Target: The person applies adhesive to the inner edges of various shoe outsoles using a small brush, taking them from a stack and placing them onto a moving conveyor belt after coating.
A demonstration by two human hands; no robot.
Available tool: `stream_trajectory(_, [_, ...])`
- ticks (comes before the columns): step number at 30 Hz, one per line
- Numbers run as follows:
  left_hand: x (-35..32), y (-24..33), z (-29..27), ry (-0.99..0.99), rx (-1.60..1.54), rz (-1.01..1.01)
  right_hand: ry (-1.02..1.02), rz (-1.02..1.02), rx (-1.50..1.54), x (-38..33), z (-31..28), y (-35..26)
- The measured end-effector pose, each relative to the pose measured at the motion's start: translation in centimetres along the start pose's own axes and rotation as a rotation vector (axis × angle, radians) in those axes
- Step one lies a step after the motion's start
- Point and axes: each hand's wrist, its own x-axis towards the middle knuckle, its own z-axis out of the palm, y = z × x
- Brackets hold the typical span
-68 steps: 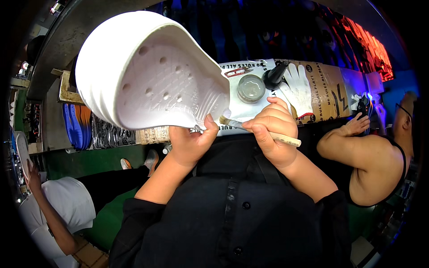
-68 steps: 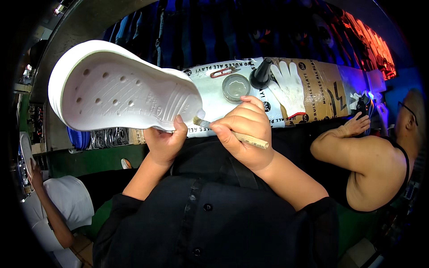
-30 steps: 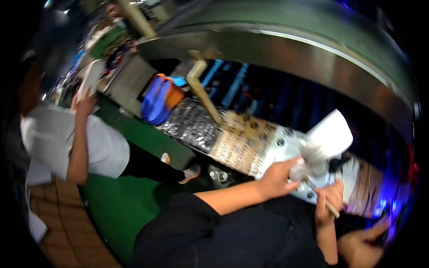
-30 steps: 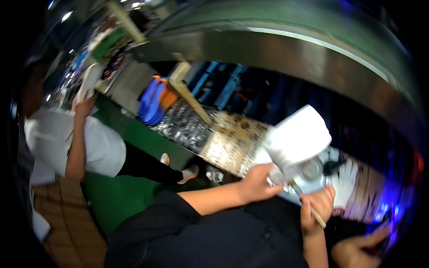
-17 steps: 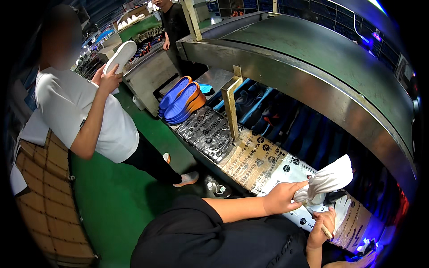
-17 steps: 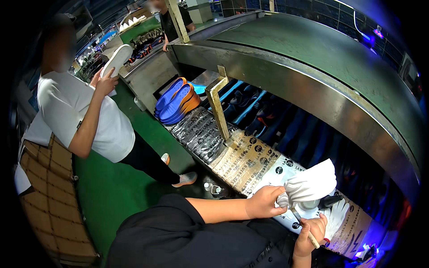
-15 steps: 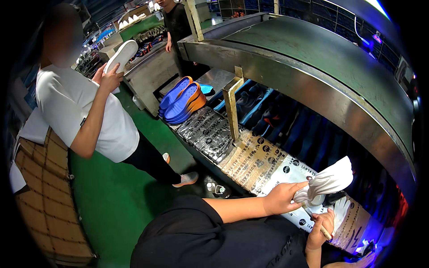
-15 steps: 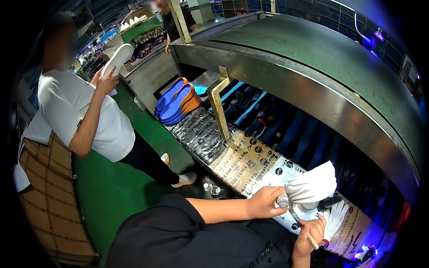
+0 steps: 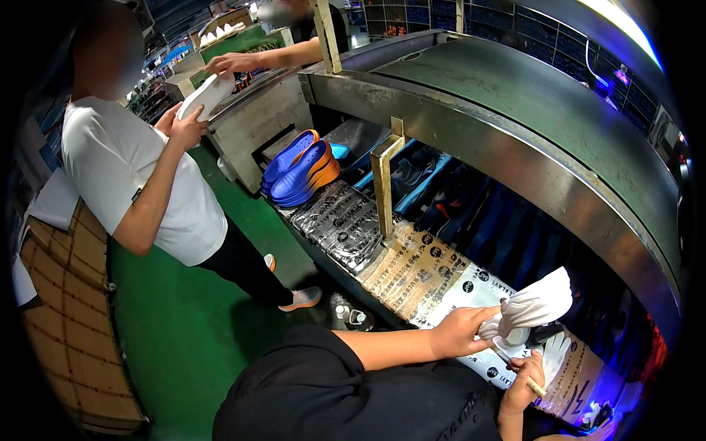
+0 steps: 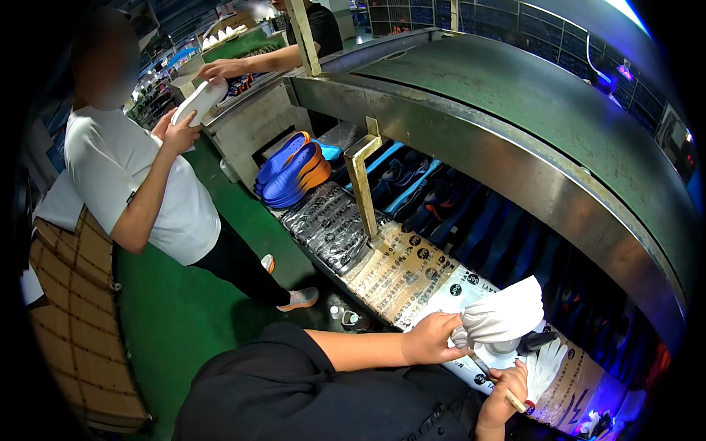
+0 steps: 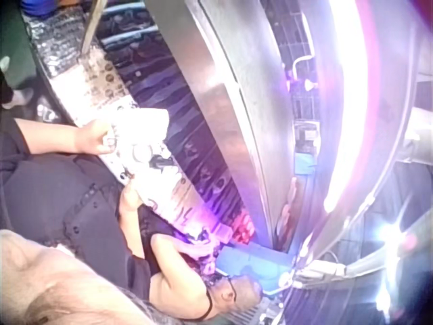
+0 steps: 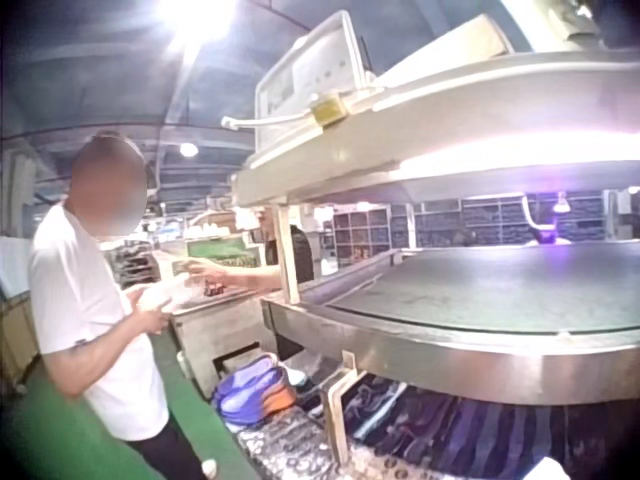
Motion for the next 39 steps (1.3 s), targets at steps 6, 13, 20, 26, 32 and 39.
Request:
stream_trajectory(6, [-0.3, -0.3, -0.1, -0.015, 0.022, -0.032, 0.181, 0.091, 0.131, -0.9, -0.5, 1.3])
stream_trajectory(13, [-0.2, 0.1, -0.1, -0.002, 0.038, -0.037, 0.359, 0.197, 0.262, -1.9, -1.3, 2.4])
stream_trajectory(20, [-0.3, 0.1, -0.2, -0.004, -0.003, -0.086, 0.340, 0.251, 0.379, -2.7, -1.9, 3.5])
stream_trajectory(26, [-0.2, 0.3, -0.6, -0.025, 0.031, -0.148, 0.370, 0.321, 0.467, -3.4, -2.1, 5.3])
stream_trajectory(32, [-0.5, 0.2, -0.7, -0.054, 0.011, -0.254, 0.447, 0.403, 0.466, -4.1, -2.1, 6.8])
stream_trajectory(39, [-0.7, -0.1, -0.8, -0.041, 0.043, -0.211, 0.423, 0.405, 0.409, -5.0, -2.7, 8.2])
